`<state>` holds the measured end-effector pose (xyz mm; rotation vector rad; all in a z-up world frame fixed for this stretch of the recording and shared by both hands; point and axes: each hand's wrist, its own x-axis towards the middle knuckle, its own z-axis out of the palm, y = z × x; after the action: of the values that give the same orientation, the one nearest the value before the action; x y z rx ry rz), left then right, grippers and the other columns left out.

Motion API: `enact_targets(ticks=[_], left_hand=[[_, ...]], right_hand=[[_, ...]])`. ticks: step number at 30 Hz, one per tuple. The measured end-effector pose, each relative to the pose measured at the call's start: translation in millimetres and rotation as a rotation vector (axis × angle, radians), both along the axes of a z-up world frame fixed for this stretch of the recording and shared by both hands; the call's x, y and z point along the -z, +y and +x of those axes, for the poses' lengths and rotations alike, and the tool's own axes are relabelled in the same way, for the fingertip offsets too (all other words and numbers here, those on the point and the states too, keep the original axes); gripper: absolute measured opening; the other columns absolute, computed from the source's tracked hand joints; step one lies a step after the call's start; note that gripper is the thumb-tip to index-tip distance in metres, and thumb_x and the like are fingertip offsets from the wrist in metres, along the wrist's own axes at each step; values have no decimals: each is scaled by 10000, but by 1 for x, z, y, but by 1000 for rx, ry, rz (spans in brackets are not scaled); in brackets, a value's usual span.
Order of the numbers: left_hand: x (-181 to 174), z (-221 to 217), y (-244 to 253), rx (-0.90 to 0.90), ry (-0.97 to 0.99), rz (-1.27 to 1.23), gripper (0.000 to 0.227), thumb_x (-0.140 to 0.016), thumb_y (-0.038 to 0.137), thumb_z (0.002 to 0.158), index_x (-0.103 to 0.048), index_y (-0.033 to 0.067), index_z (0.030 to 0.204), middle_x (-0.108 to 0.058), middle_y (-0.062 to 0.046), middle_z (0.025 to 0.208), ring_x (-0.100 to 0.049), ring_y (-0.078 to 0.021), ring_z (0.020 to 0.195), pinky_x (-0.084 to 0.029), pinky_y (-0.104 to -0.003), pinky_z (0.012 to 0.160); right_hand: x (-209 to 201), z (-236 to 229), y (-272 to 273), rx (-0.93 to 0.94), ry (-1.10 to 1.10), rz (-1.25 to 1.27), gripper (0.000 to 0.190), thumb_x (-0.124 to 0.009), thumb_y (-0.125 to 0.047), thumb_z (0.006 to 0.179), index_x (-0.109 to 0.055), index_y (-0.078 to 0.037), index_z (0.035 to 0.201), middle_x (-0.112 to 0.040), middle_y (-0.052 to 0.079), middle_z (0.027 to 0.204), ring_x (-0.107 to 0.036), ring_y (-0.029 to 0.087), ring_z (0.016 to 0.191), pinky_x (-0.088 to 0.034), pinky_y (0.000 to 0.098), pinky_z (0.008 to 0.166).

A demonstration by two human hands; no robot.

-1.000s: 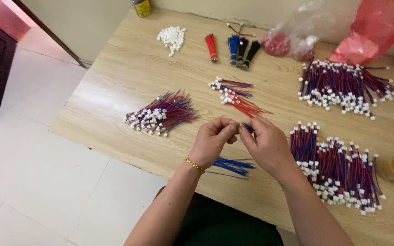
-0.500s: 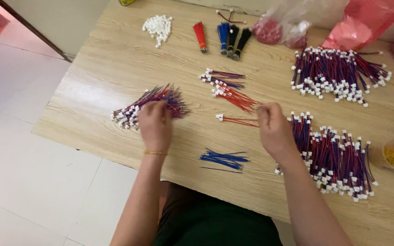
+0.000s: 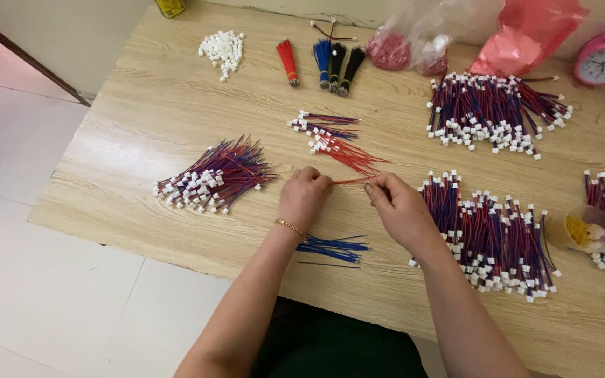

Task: Attaching small white connectors to the ends of colored wires

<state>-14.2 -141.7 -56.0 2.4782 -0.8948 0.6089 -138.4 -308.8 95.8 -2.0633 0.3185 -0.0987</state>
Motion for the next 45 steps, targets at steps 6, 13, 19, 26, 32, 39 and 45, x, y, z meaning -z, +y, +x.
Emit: enact_targets(ticks=[6,13,19,26,32,39,45], left_hand=[[8,3,12,56,-93,68,47,-674,289,830,-638,281,858,-562,11,818,-636,-194,712,-543,-314,567],[-11,-7,21,29,-154,53,74,-606,212,858,-610,285,849,-561,4,808,-628,-183,698,-531,-293,576],[-7,0,28,108,-9,53,124,-567,172,885,-650,249,936,-586,-36,869,-650,-230,798,-547,-327,664],[-57,-24,33,66,50,-142,71,-640,241,899,-672,256,961,-601,-30,997,-669,-243,879,-544,-331,724],[-59,-34,46,0,155,-177,92,-646,224,895,-686,267,966,-617,-15,834,-664,-220,792,-540,-320,685],[-54,-18,67,-408,14,18,360,-805,330,701,-605,240,987,-535,-14,874,-646,-218,751,-555,-342,639],[-34,11,96,-570,-85,176,325,-791,381,675,-572,182,807,-532,-35,852,-643,-250,713,-548,-357,560]], right_hand=[[14,4,3,-59,-50,9,167,-592,-209,962,-661,-72,1027,-635,108,716,-594,189,739,-506,367,710],[-1,-2,12,-30,29,-65,174,-617,-283,949,-694,-130,980,-672,86,710,-626,189,712,-512,354,691],[-1,0,14,-73,-39,31,143,-587,-191,963,-680,-84,977,-611,82,693,-552,172,709,-485,334,680],[-17,-5,16,-84,-136,47,131,-595,-180,961,-691,-91,967,-634,81,705,-561,145,733,-501,332,715],[-27,-3,20,-91,-201,47,127,-605,-160,959,-694,-82,1004,-649,100,748,-580,159,751,-500,346,744],[-25,-5,24,-103,-158,-74,142,-644,-171,925,-711,-90,1020,-703,131,777,-663,184,778,-520,365,758],[-24,-8,24,-101,-109,23,148,-609,-141,942,-713,-46,989,-663,130,709,-582,171,738,-498,368,731]])
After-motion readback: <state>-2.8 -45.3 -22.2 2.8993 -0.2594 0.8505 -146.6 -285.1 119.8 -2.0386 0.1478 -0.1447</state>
